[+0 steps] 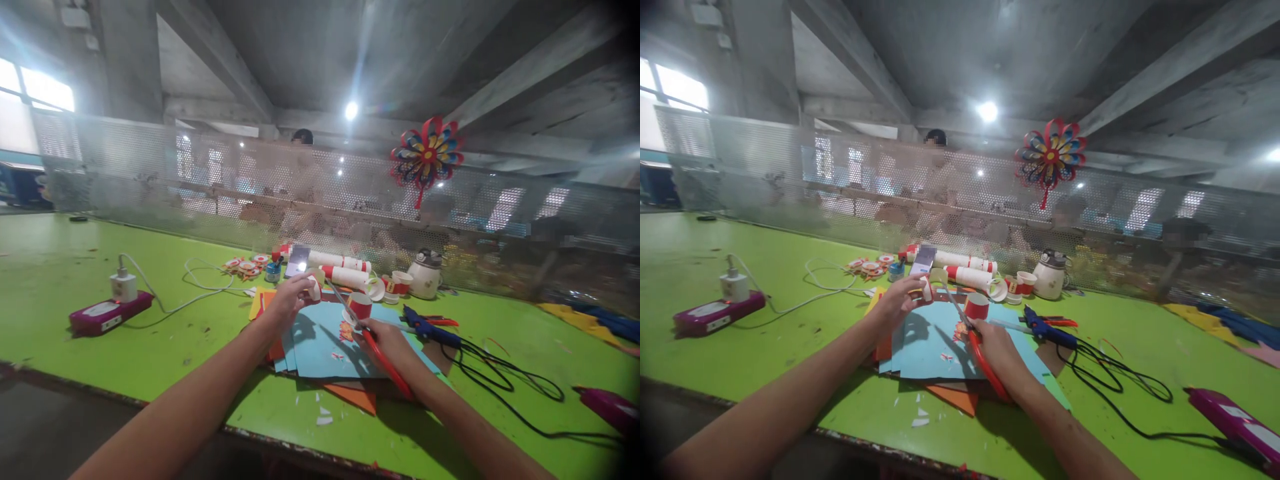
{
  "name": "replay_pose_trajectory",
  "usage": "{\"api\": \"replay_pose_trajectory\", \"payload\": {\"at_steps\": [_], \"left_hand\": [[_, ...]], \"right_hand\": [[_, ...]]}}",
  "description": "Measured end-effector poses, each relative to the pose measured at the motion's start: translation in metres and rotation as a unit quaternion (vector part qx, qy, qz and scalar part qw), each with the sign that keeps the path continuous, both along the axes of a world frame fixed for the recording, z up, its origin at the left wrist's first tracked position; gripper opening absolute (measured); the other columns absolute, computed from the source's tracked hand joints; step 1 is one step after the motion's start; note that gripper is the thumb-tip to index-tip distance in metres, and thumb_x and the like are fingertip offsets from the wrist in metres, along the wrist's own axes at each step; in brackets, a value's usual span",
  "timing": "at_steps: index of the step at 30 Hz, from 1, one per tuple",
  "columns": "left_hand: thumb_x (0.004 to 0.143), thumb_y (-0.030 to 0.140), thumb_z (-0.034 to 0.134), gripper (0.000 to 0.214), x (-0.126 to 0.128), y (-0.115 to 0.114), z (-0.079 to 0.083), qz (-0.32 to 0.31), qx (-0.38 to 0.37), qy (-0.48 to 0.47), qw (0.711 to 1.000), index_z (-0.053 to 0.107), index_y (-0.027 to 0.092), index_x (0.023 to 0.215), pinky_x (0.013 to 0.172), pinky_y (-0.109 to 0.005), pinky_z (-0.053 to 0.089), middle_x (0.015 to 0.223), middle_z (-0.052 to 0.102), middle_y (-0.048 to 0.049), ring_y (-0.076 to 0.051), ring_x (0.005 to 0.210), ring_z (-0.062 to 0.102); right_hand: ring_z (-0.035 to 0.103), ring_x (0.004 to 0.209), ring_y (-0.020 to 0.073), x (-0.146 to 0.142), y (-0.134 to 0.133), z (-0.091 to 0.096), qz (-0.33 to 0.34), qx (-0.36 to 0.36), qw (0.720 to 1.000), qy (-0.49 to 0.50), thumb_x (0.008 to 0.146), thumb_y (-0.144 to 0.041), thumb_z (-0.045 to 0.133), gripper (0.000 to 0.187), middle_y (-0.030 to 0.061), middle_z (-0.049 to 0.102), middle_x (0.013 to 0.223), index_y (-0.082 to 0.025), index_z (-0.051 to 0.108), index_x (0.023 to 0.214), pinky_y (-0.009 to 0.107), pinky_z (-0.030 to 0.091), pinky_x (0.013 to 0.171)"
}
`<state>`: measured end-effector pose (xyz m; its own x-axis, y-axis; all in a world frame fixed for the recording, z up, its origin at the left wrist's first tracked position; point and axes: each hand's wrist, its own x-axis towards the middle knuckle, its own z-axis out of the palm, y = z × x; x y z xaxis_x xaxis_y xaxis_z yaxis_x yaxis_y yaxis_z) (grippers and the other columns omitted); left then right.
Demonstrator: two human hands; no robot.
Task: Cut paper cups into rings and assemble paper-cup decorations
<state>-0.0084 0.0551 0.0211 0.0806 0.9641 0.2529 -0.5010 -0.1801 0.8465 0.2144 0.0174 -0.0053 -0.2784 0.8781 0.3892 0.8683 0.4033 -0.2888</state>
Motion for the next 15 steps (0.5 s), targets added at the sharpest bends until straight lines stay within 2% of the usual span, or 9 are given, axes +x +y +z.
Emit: {"api": "replay_pose_trajectory", "payload": {"at_steps": [6,9,12,15], "left_hand": [[0.062,0.021,0.071,0.026,-0.002,0.002,-0.001,-0.009,0.020,-0.001,1.000,0.065,0.012,0.085,0.066,-0.029,0.049,0.071,0.062,-0.0032,-0.015,0.067,0.059],[0.063,0.021,0.072,0.036,-0.001,0.002,-0.001,-0.013,0.026,0.000,1.000,0.066,0.011,0.097,0.071,-0.032,0.050,0.072,0.063,-0.0037,-0.016,0.070,0.061],[0.063,0.020,0.075,0.051,0.001,0.002,-0.001,0.007,0.028,0.004,1.000,0.062,0.011,0.112,0.074,-0.035,0.051,0.079,0.064,-0.0055,-0.017,0.072,0.063],[0.063,0.021,0.077,0.060,0.004,0.001,0.000,0.023,0.035,0.003,0.999,0.058,0.012,0.119,0.073,-0.040,0.053,0.091,0.064,-0.0078,-0.017,0.070,0.063]], "right_hand": [[0.068,0.081,0.0297,0.006,0.005,0.007,-0.031,-0.004,0.999,0.007,0.081,-0.041,0.054,0.034,0.0143,0.074,0.087,-0.016,0.071,0.095,0.032,0.045,0.065],[0.067,0.084,0.0287,0.009,0.006,0.010,-0.029,0.002,0.999,0.023,0.079,-0.036,0.055,0.031,0.0129,0.074,0.090,-0.017,0.070,0.099,0.032,0.046,0.068],[0.067,0.082,0.0260,0.009,0.005,0.012,-0.010,0.013,0.999,0.041,0.076,-0.022,0.054,0.030,0.0095,0.075,0.089,-0.017,0.069,0.101,0.030,0.048,0.070],[0.066,0.080,0.0242,0.006,-0.002,0.015,0.035,0.021,0.997,0.071,0.073,-0.015,0.050,0.035,0.0068,0.074,0.088,-0.016,0.068,0.103,0.029,0.049,0.071]]}}
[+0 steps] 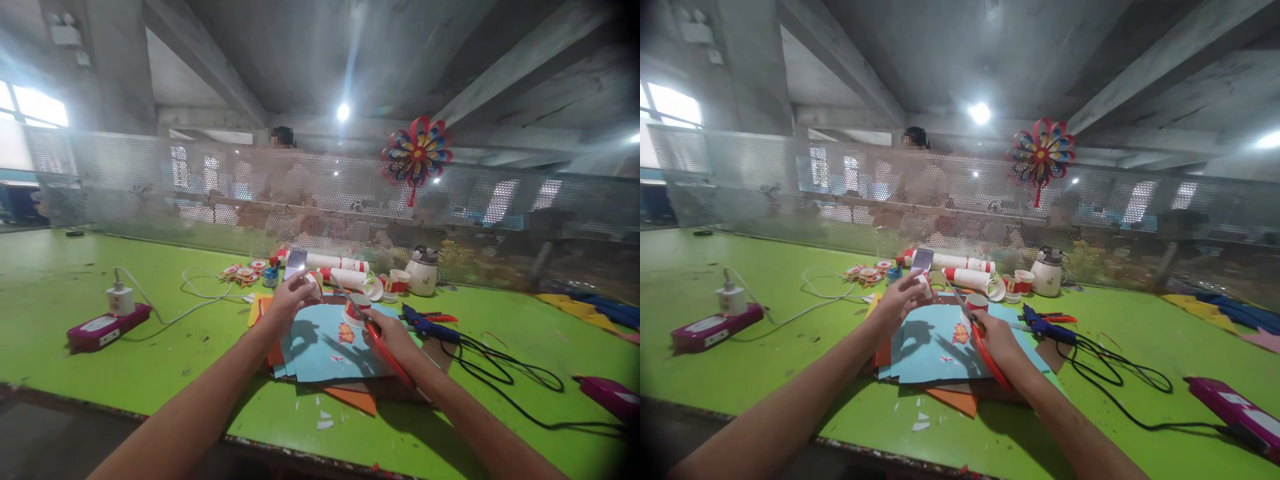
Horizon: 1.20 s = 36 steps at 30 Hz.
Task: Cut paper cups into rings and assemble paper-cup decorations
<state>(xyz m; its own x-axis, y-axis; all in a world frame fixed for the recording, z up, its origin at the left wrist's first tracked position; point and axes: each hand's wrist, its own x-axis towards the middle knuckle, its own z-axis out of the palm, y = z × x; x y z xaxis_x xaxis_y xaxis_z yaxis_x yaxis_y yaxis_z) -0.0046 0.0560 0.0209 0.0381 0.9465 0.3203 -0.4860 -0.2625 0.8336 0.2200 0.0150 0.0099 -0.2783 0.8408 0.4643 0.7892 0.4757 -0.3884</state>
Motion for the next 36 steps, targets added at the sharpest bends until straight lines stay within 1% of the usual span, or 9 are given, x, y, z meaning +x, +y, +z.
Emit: {"api": "replay_pose_trajectory", "payload": {"at_steps": [4,7,13,19,23,25,29,32,36], "left_hand": [[0.064,0.023,0.078,0.058,0.002,-0.003,0.003,-0.011,0.041,-0.001,0.999,0.058,0.012,0.117,0.077,-0.041,0.054,0.106,0.062,-0.0102,-0.017,0.074,0.064],[0.063,0.022,0.079,0.058,0.002,-0.007,0.006,-0.018,0.057,-0.003,0.998,0.059,0.012,0.116,0.079,-0.038,0.052,0.100,0.065,-0.0096,-0.019,0.082,0.064],[0.061,0.022,0.080,0.061,0.001,-0.011,0.010,-0.025,0.057,-0.024,0.998,0.059,0.013,0.118,0.082,-0.037,0.051,0.088,0.067,-0.0072,-0.019,0.082,0.065],[0.062,0.023,0.079,0.062,0.002,-0.008,0.005,-0.020,0.071,0.011,0.997,0.059,0.015,0.120,0.080,-0.040,0.053,0.099,0.065,-0.0084,-0.019,0.081,0.066],[0.061,0.023,0.080,0.065,0.003,-0.009,0.005,-0.020,0.058,0.005,0.998,0.059,0.015,0.122,0.081,-0.040,0.052,0.093,0.067,-0.0077,-0.019,0.081,0.066],[0.065,0.025,0.078,0.062,0.003,-0.010,0.006,-0.026,0.058,0.003,0.998,0.058,0.016,0.123,0.080,-0.039,0.052,0.088,0.067,-0.0064,-0.019,0.081,0.066],[0.073,0.031,0.072,0.052,0.003,-0.010,0.005,-0.034,0.058,0.004,0.998,0.059,0.014,0.121,0.078,-0.038,0.053,0.090,0.069,-0.0086,-0.019,0.081,0.065],[0.071,0.033,0.073,0.054,0.003,-0.008,0.004,-0.023,0.046,0.006,0.999,0.060,0.012,0.119,0.078,-0.041,0.053,0.086,0.069,-0.0082,-0.019,0.077,0.066],[0.067,0.031,0.076,0.059,0.003,-0.006,0.003,-0.019,0.029,-0.004,0.999,0.058,0.014,0.121,0.076,-0.040,0.053,0.084,0.069,-0.0071,-0.019,0.074,0.066]], "right_hand": [[0.064,0.080,0.0216,-0.007,-0.013,0.005,0.103,0.003,0.993,0.054,0.077,-0.016,0.047,0.034,0.0057,0.072,0.094,-0.016,0.064,0.106,0.027,0.048,0.072],[0.062,0.081,0.0201,-0.011,-0.019,0.005,0.126,-0.005,0.990,0.057,0.081,-0.017,0.047,0.027,0.0059,0.070,0.095,-0.015,0.062,0.103,0.027,0.047,0.072],[0.060,0.075,0.0188,-0.015,-0.022,0.004,0.113,-0.010,0.992,0.061,0.087,-0.029,0.048,0.021,0.0054,0.068,0.087,-0.016,0.062,0.095,0.027,0.045,0.067],[0.057,0.063,0.0160,-0.020,-0.027,0.005,0.086,-0.001,0.995,0.050,0.089,-0.044,0.047,0.030,0.0022,0.066,0.073,-0.017,0.060,0.084,0.025,0.042,0.058],[0.057,0.061,0.0158,-0.020,-0.025,0.002,0.079,0.001,0.995,0.053,0.087,-0.045,0.049,0.031,0.0021,0.066,0.071,-0.017,0.061,0.081,0.025,0.043,0.057],[0.058,0.062,0.0162,-0.021,-0.025,0.000,0.074,-0.001,0.996,0.058,0.087,-0.046,0.050,0.032,0.0024,0.067,0.072,-0.017,0.062,0.083,0.025,0.043,0.057],[0.060,0.065,0.0178,-0.022,-0.026,0.001,0.073,-0.015,0.995,0.064,0.087,-0.047,0.050,0.034,0.0033,0.068,0.074,-0.016,0.064,0.087,0.026,0.043,0.059],[0.062,0.067,0.0187,-0.023,-0.028,0.001,0.073,-0.023,0.995,0.065,0.087,-0.046,0.050,0.035,0.0040,0.069,0.076,-0.015,0.065,0.093,0.027,0.044,0.061],[0.062,0.068,0.0198,-0.024,-0.027,0.000,0.066,-0.018,0.996,0.056,0.087,-0.045,0.050,0.034,0.0049,0.070,0.077,-0.015,0.067,0.090,0.027,0.044,0.061]]}}
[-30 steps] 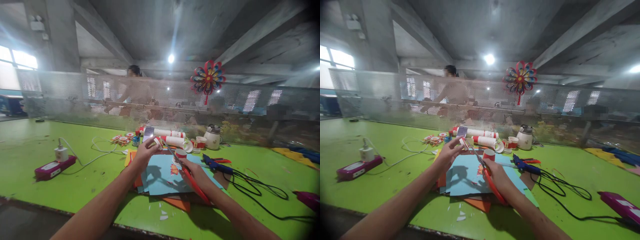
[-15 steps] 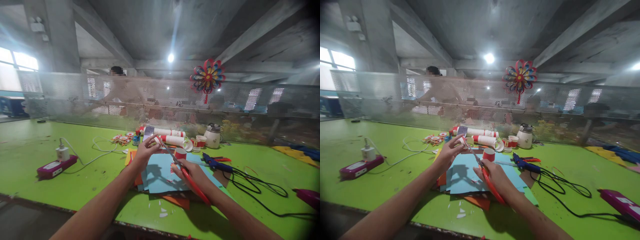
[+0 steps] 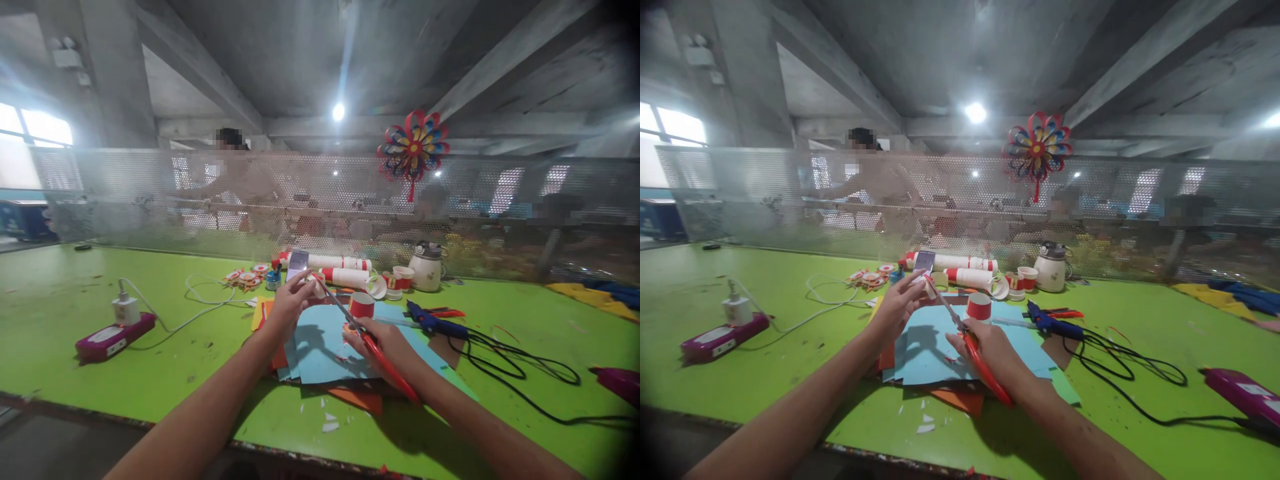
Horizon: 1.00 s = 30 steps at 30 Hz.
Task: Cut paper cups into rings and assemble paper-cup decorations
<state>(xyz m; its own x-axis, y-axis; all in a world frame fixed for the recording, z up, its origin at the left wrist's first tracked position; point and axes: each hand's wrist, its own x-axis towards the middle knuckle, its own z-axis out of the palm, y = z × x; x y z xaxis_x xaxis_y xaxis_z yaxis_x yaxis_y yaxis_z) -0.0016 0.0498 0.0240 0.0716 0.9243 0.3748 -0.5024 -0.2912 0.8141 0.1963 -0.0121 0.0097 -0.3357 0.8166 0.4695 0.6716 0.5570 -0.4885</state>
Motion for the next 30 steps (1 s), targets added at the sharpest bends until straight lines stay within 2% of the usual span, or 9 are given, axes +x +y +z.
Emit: {"api": "replay_pose_trajectory", "payload": {"at_steps": [5,14,20,24,30], "left_hand": [[0.064,0.030,0.079,0.054,0.0001,0.0017,-0.0017,0.005,-0.027,-0.004,1.000,0.061,0.014,0.112,0.073,-0.037,0.054,0.084,0.069,-0.0079,-0.018,0.072,0.066],[0.065,0.034,0.077,0.034,-0.0009,0.0054,-0.0046,0.007,-0.013,0.020,1.000,0.069,0.011,0.090,0.075,-0.038,0.052,0.085,0.069,-0.0100,-0.019,0.073,0.065],[0.066,0.034,0.076,0.032,-0.0005,0.0045,-0.0040,0.019,-0.010,0.023,1.000,0.069,0.011,0.087,0.073,-0.037,0.052,0.084,0.068,-0.0094,-0.019,0.074,0.064],[0.069,0.036,0.074,0.031,-0.0007,0.0046,-0.0044,0.008,-0.005,0.027,1.000,0.069,0.011,0.087,0.072,-0.035,0.052,0.081,0.068,-0.0091,-0.018,0.072,0.063],[0.068,0.034,0.075,0.030,-0.0007,0.0075,-0.0066,0.008,-0.008,0.017,1.000,0.069,0.011,0.086,0.071,-0.033,0.052,0.080,0.067,-0.0085,-0.017,0.071,0.063]], "right_hand": [[0.063,0.067,0.0207,0.0010,0.0020,-0.0034,-0.008,0.002,1.000,-0.009,0.088,-0.044,0.049,0.032,0.0055,0.070,0.076,-0.017,0.066,0.087,0.029,0.044,0.063],[0.065,0.072,0.0224,0.0041,0.0086,-0.0048,0.008,-0.003,1.000,-0.018,0.088,-0.037,0.048,0.028,0.0083,0.071,0.083,-0.015,0.066,0.088,0.031,0.046,0.068],[0.066,0.079,0.0225,0.0067,0.0102,-0.0023,0.043,-0.030,0.998,-0.017,0.088,-0.032,0.047,0.027,0.0097,0.072,0.091,-0.014,0.065,0.094,0.031,0.048,0.073],[0.066,0.080,0.0233,0.0082,0.0102,-0.0019,0.048,-0.037,0.998,-0.018,0.087,-0.034,0.049,0.028,0.0091,0.072,0.087,-0.014,0.063,0.098,0.032,0.049,0.074],[0.066,0.080,0.0235,0.0084,0.0078,-0.0003,0.049,-0.035,0.998,-0.025,0.088,-0.035,0.047,0.027,0.0092,0.071,0.088,-0.015,0.064,0.094,0.032,0.048,0.074]]}}
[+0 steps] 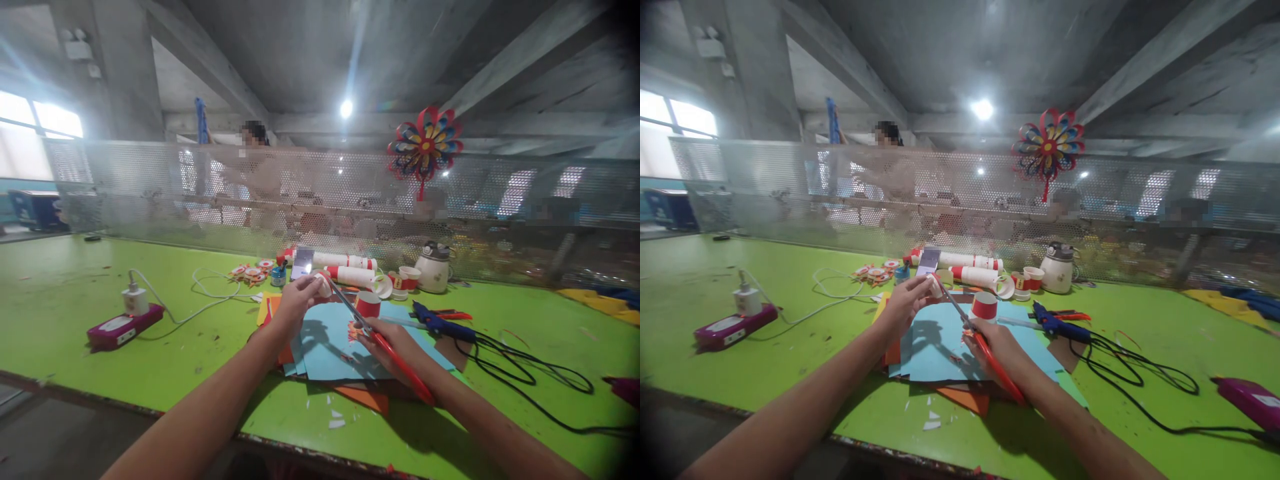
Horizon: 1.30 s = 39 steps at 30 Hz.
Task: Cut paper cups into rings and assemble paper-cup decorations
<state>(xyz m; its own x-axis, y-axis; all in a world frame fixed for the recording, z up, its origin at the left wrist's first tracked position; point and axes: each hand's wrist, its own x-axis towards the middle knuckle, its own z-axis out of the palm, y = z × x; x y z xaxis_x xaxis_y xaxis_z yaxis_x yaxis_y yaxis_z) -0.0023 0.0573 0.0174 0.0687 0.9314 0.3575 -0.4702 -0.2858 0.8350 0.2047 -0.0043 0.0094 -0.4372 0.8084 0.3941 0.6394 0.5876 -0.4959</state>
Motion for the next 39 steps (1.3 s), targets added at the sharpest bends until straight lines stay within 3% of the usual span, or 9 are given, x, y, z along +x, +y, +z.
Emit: {"api": "replay_pose_trajectory", "payload": {"at_steps": [10,16,27,39], "left_hand": [[0.066,0.030,0.077,0.033,-0.001,0.002,-0.002,0.002,-0.022,0.000,1.000,0.068,0.008,0.088,0.070,-0.034,0.053,0.079,0.067,-0.0098,-0.017,0.067,0.064],[0.065,0.025,0.078,0.042,-0.002,0.003,-0.002,-0.020,-0.032,-0.021,0.999,0.065,0.012,0.103,0.070,-0.033,0.053,0.083,0.069,-0.0086,-0.017,0.070,0.066],[0.068,0.024,0.075,0.035,-0.004,0.004,-0.002,-0.015,-0.016,-0.010,1.000,0.067,0.009,0.098,0.071,-0.033,0.053,0.085,0.069,-0.0109,-0.018,0.072,0.065],[0.068,0.026,0.076,0.038,-0.004,0.006,-0.004,-0.007,-0.019,-0.007,1.000,0.066,0.007,0.099,0.069,-0.034,0.054,0.086,0.068,-0.0127,-0.018,0.073,0.065]], "right_hand": [[0.066,0.074,0.0224,0.000,0.001,-0.003,-0.021,0.010,1.000,-0.006,0.087,-0.033,0.048,0.026,0.0088,0.072,0.084,-0.015,0.066,0.092,0.031,0.047,0.070],[0.065,0.075,0.0220,0.001,0.000,-0.001,-0.012,0.004,1.000,-0.001,0.088,-0.033,0.048,0.026,0.0086,0.072,0.084,-0.014,0.066,0.092,0.030,0.047,0.070],[0.063,0.078,0.0223,0.000,-0.003,0.006,0.019,-0.039,0.999,0.027,0.086,-0.036,0.051,0.026,0.0080,0.070,0.086,-0.014,0.066,0.090,0.031,0.048,0.071],[0.065,0.080,0.0239,0.000,-0.005,0.009,0.007,-0.015,1.000,0.009,0.087,-0.034,0.050,0.025,0.0076,0.069,0.078,-0.014,0.066,0.086,0.031,0.049,0.074]]}}
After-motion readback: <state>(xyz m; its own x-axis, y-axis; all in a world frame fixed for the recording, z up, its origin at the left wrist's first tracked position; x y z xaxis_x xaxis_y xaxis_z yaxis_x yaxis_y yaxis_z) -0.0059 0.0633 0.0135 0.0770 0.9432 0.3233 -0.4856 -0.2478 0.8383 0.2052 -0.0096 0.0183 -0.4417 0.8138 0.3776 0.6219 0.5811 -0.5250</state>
